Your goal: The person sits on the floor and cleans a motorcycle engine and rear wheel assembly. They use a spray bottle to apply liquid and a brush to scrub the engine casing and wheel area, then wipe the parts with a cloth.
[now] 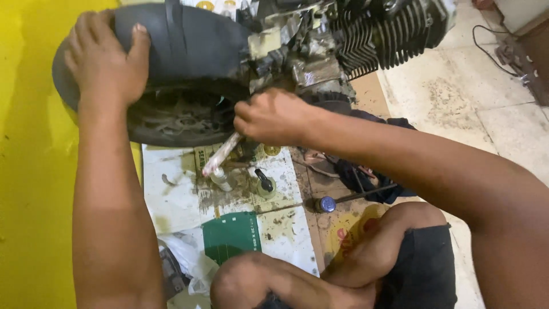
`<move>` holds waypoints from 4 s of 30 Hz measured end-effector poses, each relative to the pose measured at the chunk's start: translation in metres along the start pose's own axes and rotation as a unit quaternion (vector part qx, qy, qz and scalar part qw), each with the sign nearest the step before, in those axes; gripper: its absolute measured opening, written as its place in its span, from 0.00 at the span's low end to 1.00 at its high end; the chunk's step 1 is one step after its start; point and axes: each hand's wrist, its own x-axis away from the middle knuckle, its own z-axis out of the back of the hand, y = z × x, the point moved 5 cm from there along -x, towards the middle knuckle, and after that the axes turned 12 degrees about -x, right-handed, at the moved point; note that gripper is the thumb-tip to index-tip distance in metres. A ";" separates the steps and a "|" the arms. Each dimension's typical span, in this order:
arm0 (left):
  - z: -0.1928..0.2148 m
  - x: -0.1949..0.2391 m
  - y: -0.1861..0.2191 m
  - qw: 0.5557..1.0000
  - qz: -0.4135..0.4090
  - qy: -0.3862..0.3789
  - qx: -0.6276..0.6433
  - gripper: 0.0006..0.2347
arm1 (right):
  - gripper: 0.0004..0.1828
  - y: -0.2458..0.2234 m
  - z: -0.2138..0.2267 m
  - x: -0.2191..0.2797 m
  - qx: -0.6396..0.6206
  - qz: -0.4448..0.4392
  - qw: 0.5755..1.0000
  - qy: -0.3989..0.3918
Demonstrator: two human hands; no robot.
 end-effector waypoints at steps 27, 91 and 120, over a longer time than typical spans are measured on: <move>-0.011 -0.001 -0.009 0.999 0.027 0.020 -0.018 0.21 | 0.09 0.082 0.091 0.124 -0.142 -0.050 0.978 0.144; -0.007 -0.008 0.000 0.999 0.026 -0.024 -0.008 0.25 | 0.10 0.066 0.068 0.140 -0.231 -0.098 0.860 0.444; -0.006 -0.005 0.002 0.998 0.050 -0.046 -0.001 0.24 | 0.09 0.058 -0.019 0.202 -0.215 -0.256 0.745 0.577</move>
